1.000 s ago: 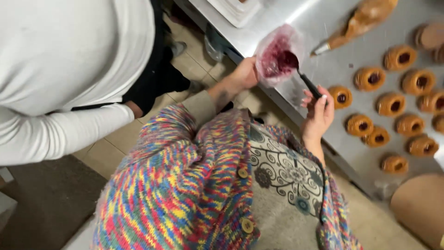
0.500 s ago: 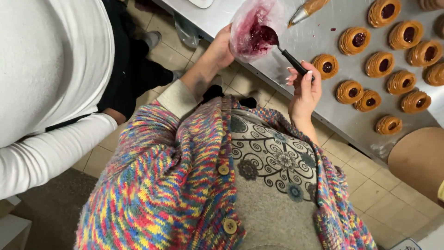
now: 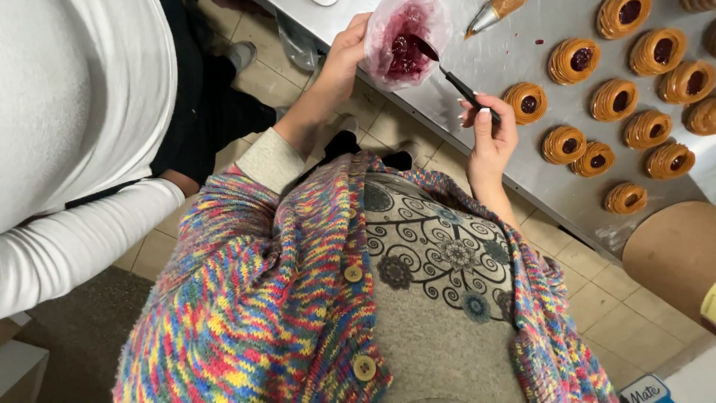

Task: Filling circular pastries with jam and caramel using a spoon and a piping bag.

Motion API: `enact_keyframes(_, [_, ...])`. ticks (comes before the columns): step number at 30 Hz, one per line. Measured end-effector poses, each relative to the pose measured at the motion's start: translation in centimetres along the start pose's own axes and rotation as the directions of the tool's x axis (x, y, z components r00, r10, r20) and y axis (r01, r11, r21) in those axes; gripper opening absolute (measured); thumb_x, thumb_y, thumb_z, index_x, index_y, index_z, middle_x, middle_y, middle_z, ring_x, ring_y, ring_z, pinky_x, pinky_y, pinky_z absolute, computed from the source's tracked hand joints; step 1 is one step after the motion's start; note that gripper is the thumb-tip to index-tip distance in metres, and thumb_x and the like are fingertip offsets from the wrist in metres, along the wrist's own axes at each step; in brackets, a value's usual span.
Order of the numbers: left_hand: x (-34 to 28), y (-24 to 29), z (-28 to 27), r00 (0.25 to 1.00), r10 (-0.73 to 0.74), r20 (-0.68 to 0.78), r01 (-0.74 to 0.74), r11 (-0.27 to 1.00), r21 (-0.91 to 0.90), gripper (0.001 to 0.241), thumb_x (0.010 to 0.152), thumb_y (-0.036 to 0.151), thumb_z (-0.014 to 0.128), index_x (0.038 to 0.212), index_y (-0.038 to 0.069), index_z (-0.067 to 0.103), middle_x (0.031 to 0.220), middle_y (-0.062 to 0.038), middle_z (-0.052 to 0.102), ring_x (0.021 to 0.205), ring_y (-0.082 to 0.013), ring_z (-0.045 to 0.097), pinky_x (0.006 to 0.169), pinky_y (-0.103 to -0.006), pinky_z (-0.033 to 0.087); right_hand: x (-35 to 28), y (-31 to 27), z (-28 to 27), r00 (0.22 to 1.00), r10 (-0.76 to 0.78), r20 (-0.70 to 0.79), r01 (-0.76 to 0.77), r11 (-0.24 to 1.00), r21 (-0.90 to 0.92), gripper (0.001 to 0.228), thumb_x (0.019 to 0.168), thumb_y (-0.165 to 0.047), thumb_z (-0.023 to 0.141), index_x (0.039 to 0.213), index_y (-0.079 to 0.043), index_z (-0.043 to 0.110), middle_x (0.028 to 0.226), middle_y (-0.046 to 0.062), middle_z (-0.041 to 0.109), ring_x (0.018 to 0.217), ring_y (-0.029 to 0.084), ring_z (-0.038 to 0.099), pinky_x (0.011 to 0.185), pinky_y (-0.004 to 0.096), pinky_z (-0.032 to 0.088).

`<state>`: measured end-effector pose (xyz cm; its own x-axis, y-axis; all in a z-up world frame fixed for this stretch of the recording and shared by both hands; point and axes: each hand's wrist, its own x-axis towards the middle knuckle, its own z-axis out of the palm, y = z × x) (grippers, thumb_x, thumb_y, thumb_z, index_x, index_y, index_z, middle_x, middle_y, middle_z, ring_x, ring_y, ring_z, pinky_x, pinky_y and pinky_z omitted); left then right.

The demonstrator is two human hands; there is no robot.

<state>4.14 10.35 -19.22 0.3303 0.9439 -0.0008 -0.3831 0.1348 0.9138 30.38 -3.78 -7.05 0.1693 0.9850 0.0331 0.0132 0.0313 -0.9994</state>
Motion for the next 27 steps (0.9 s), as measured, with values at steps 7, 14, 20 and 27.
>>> enact_keyframes(7, [0.0, 1.1, 0.6, 0.988, -0.028, 0.152, 0.067, 0.965, -0.253, 0.052, 0.1, 0.025, 0.062, 0.145, 0.001, 0.056, 0.136, -0.006, 0.066, 0.127, -0.0168, 0.062, 0.113, -0.0321, 0.047, 1.8, 0.3, -0.3, 0.992, -0.104, 0.066, 0.112, 0.983, -0.143, 0.017, 0.11, -0.012, 0.066, 0.12, 0.001, 0.065, 0.118, 0.012, 0.068, 0.105, 0.018, 0.067, 0.095, 0.031, 0.055])
enact_keyframes(14, [-0.5, 12.4, 5.1, 0.963, -0.179, 0.202, 0.244, 0.896, -0.371, 0.055, 0.102, 0.036, 0.059, 0.14, -0.004, 0.061, 0.12, -0.01, 0.074, 0.11, -0.0206, 0.071, 0.102, -0.0349, 0.057, 3.9, -4.0, 1.5, 0.889, -0.178, 0.423, 0.4, 0.752, -0.524, 0.022, 0.094, 0.0, 0.07, 0.115, -0.002, 0.072, 0.115, 0.013, 0.073, 0.103, 0.03, 0.067, 0.094, 0.038, 0.053])
enact_keyframes(20, [1.6, -2.8, -1.2, 0.974, -0.1, 0.205, 0.162, 0.935, -0.314, 0.055, 0.099, 0.03, 0.065, 0.138, -0.007, 0.064, 0.127, -0.013, 0.074, 0.117, -0.0216, 0.071, 0.111, -0.0367, 0.055, 4.0, -6.4, 0.4, 0.808, -0.178, 0.562, 0.533, 0.628, -0.567, 0.019, 0.093, -0.002, 0.077, 0.112, -0.005, 0.076, 0.11, 0.011, 0.074, 0.096, 0.028, 0.066, 0.085, 0.039, 0.051])
enact_keyframes(27, [1.1, 1.3, -0.3, 0.981, -0.109, 0.16, 0.161, 0.919, -0.361, 0.06, 0.096, 0.021, 0.069, 0.149, -0.001, 0.051, 0.141, -0.011, 0.065, 0.132, -0.0203, 0.062, 0.118, -0.0366, 0.048, 4.3, -7.2, 0.8, 0.865, -0.274, 0.42, 0.486, 0.666, -0.566, 0.02, 0.093, 0.002, 0.078, 0.111, -0.005, 0.074, 0.11, 0.009, 0.075, 0.097, 0.026, 0.068, 0.086, 0.039, 0.05])
